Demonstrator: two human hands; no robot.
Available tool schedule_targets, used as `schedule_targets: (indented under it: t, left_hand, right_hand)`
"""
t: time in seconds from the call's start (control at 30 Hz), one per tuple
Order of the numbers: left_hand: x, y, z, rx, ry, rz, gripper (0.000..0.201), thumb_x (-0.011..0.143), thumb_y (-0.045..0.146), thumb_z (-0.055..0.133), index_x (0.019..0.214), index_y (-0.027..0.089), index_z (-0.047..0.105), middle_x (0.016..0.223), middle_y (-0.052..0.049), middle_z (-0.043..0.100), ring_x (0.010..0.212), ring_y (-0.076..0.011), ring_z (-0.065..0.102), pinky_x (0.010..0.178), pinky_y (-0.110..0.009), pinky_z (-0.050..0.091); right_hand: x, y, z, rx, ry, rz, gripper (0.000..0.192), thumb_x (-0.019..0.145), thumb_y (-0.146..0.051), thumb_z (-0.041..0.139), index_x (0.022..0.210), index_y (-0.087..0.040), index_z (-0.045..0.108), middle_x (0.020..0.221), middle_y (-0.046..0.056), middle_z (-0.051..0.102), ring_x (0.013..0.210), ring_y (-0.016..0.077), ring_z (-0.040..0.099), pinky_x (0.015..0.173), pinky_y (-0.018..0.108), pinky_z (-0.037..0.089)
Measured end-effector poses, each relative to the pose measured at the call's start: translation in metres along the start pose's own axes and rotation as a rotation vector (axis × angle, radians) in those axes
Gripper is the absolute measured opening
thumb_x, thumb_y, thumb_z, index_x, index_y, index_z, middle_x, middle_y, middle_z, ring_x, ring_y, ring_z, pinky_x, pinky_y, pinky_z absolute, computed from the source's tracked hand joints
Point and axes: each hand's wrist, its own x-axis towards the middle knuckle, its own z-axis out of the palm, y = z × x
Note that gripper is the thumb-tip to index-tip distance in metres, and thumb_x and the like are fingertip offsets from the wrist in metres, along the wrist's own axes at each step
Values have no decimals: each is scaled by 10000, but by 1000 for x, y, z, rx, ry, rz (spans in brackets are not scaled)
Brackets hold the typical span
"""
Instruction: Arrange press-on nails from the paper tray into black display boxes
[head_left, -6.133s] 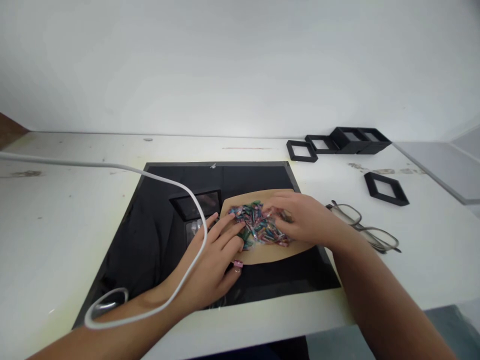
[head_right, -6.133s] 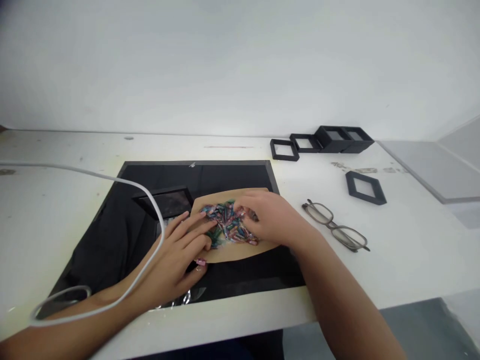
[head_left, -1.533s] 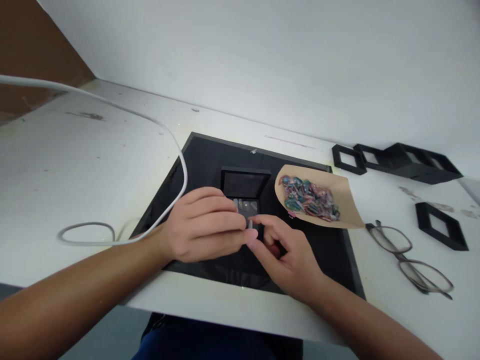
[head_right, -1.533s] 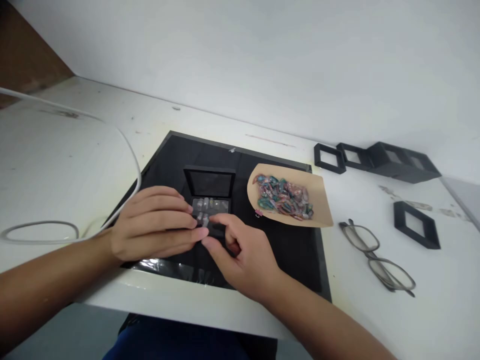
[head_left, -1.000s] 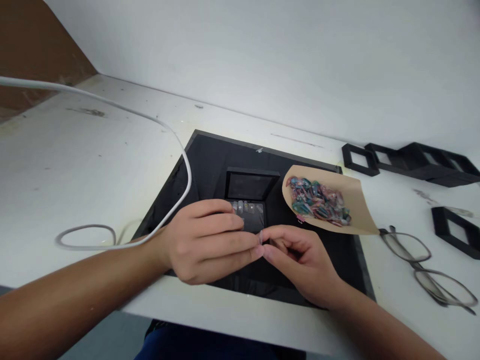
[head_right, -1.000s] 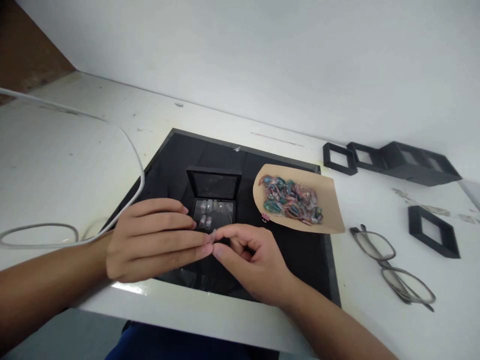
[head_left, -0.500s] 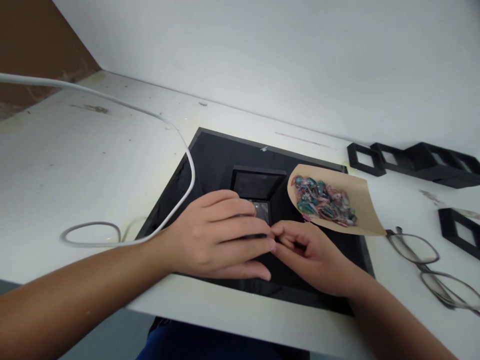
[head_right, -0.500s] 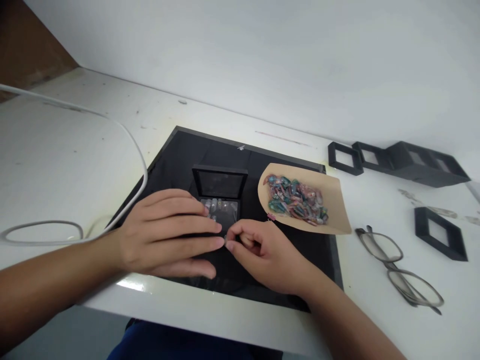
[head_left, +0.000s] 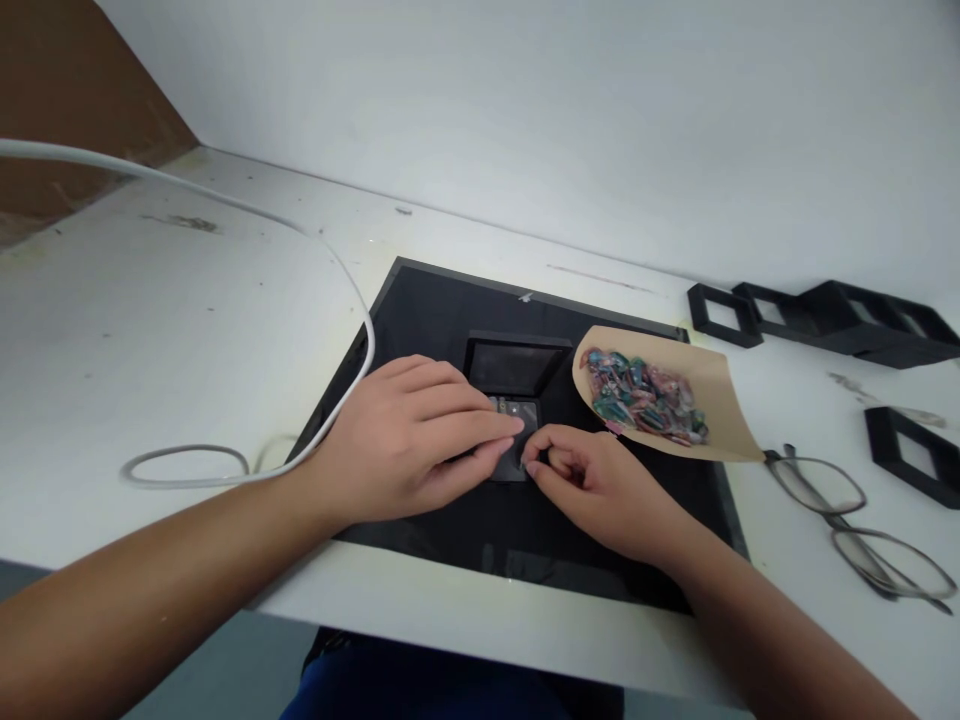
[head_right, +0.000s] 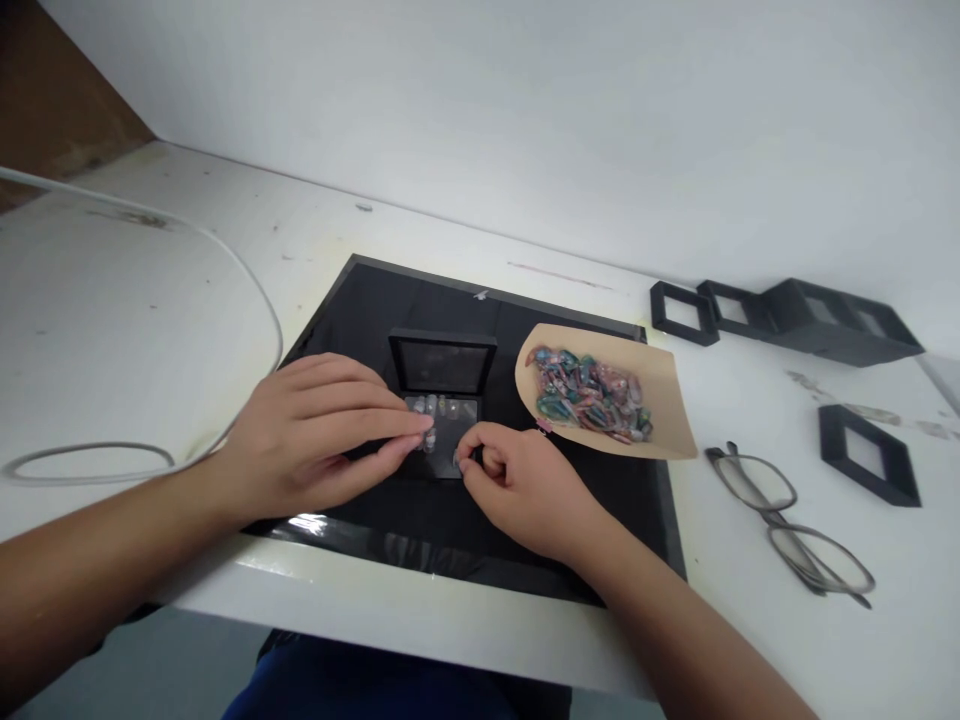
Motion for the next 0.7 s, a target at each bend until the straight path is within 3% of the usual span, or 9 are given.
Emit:
schedule_targets:
  t: [0.17, 0.33, 0.5, 0.6, 0.7]
  left_hand:
    - [-1, -2, 1, 35, -65, -31, 292, 923, 214, 687, 1215, 220, 676, 934, 7, 783, 804, -156, 703, 764, -310, 539]
    - [0, -3, 0, 49, -70, -56, 209, 948, 231, 662, 1152, 226, 705, 902, 12, 784, 786, -153, 709, 756, -303, 521]
    - [0, -3, -1, 49, -89, -74, 163, 955, 266, 665, 1098, 231, 736, 917, 14, 789, 801, -156, 709, 768, -304, 515]
    - [-1, -3, 0, 49, -84, -75, 152, 953, 287, 672, 1076, 232, 744, 893, 23, 785, 783, -152, 705, 755, -304, 515]
    - [-1, -2, 0, 35, -80, -74, 155, 940, 284, 692, 1076, 233, 745, 892, 30, 783, 776, -152, 704, 744, -305, 516]
  right_hand:
    - [-2, -2, 2, -54, 51, 6, 90, 922, -206, 533, 967, -214, 611, 541, -105, 362, 494, 102, 370, 502, 243, 275]
    - [-7, -2, 6, -164, 161, -21, 143, 920, -199, 530, 1010, -198, 641, 575, -85, 429, 503, 109, 437, 510, 245, 302]
    - [-8, 2, 16, -292, 275, -215, 262, 950, -323, 608, 1150, -185, 708, 624, -43, 544, 520, 111, 498, 533, 242, 349]
    - [-5, 8, 23, -285, 316, -355, 212, 958, -301, 634, 1072, -199, 781, 648, -16, 620, 534, 100, 525, 536, 233, 359]
    - [-2, 12, 26, -245, 359, -403, 179, 945, -285, 671, 991, -195, 818, 634, -12, 644, 524, 88, 523, 523, 226, 359]
